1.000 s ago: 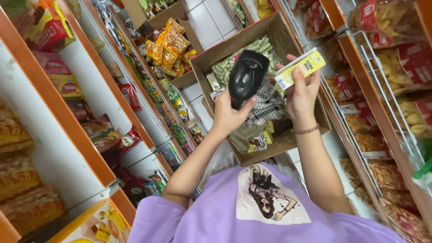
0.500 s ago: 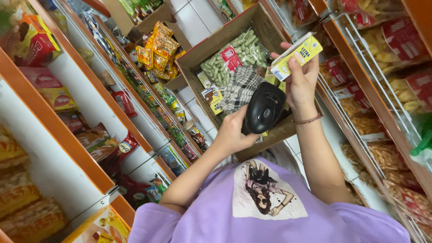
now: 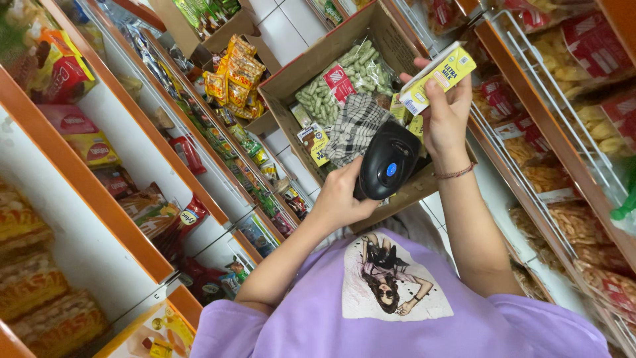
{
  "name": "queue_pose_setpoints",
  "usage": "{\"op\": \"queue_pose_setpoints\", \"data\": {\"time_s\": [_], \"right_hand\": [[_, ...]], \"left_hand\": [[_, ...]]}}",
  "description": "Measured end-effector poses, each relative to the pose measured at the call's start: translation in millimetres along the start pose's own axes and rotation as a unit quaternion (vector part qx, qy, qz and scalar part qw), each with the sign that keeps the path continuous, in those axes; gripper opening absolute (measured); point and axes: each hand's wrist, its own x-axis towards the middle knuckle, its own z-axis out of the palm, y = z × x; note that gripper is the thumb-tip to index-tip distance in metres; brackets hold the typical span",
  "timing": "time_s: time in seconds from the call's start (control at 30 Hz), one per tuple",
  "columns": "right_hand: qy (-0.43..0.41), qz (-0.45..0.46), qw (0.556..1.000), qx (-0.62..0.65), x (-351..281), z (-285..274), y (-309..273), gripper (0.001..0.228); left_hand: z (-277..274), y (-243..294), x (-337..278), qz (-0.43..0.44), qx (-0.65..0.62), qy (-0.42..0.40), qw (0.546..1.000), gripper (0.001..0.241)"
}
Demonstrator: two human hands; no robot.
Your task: The person scans a small carton of milk using a handheld scanner, wipes the carton with a cloth, and places it onto a shelf among other similar cartons.
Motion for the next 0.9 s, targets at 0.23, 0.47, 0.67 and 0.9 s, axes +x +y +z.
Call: {"op": "queue_pose_setpoints", "data": {"time_s": [0.23, 0.47, 0.67, 0.9], "right_hand": [[0.005, -0.005, 1.0, -0.004, -4.1, -4.6, 0.2, 0.049], [0.037, -0.023, 0.999, -0.006, -11.1, -19.4, 2.3, 0.046], [0.05, -0.02, 0.999, 0.008, -23.3, -26.3, 2.1, 0.045], [0.067, -0.042, 0.994, -0.069, -47.1, -28.2, -21.8, 0.068]], "left_hand": [[-5.5, 3.6, 7.4, -0.014, 0.0, -0.003, 1.0, 0.05], [11.7, -48.5, 58.4, -0.035, 0.117, 0.1, 0.987, 0.067], [40.2, -95.0, 100.1, -0.064, 0.264, 0.053, 0.961, 0.075], [39.3, -29.5, 110.3, 0.033, 0.235, 0.03, 0.971, 0.045]]}}
